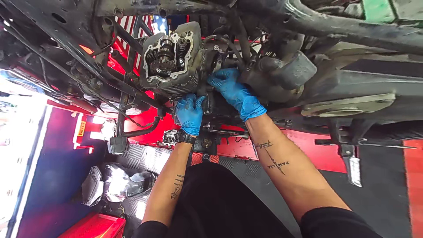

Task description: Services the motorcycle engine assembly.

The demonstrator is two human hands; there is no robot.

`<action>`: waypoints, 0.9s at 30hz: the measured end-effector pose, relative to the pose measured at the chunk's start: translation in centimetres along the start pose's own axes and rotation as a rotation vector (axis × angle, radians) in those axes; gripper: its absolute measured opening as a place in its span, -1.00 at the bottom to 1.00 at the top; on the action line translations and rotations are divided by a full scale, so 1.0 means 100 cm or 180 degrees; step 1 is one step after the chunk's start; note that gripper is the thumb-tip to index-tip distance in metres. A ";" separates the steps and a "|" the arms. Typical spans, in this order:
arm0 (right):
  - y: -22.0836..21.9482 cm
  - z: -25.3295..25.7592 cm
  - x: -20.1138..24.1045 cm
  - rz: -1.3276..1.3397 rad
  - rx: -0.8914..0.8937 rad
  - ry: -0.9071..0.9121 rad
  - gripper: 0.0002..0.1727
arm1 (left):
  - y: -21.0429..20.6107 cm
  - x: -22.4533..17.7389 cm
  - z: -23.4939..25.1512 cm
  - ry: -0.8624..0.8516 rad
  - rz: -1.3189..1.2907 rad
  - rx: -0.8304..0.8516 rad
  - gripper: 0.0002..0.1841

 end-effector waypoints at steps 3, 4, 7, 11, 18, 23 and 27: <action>0.000 -0.001 0.000 0.0362 0.0129 0.0047 -0.86 | 0.000 -0.001 -0.001 -0.0020 -0.0035 -0.0010 -0.65; 0.000 -0.001 0.000 0.0340 0.0093 0.0055 -0.84 | 0.000 0.000 -0.001 -0.0045 -0.0036 -0.0022 -0.65; -0.001 0.001 -0.001 -0.0176 -0.0153 -0.0081 -0.63 | 0.000 0.000 -0.001 -0.0018 -0.0035 0.0008 -0.64; -0.002 0.008 -0.005 -0.0166 -0.0116 -0.0084 -0.63 | 0.000 0.000 0.000 0.0043 -0.0002 0.0065 -0.63; -0.001 0.005 -0.001 0.0417 0.0136 0.0123 -0.88 | -0.001 0.001 0.000 -0.0030 -0.0033 -0.0022 -0.65; -0.001 0.005 -0.001 -0.0285 -0.0113 -0.0035 -0.58 | -0.001 0.000 0.000 -0.0046 0.0007 -0.0015 -0.63; -0.001 0.009 -0.003 -0.0105 0.0016 0.0075 -0.70 | 0.001 0.000 0.001 0.0002 0.0029 0.0027 -0.63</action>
Point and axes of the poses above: each hand's wrist, its own z-axis towards the middle knuckle, its own y-axis out of the back of the hand, x = y × z, the point moved 2 cm from there along z, towards the middle knuckle, and after that the axes turned 11 degrees about -y, right-handed, at the moved point
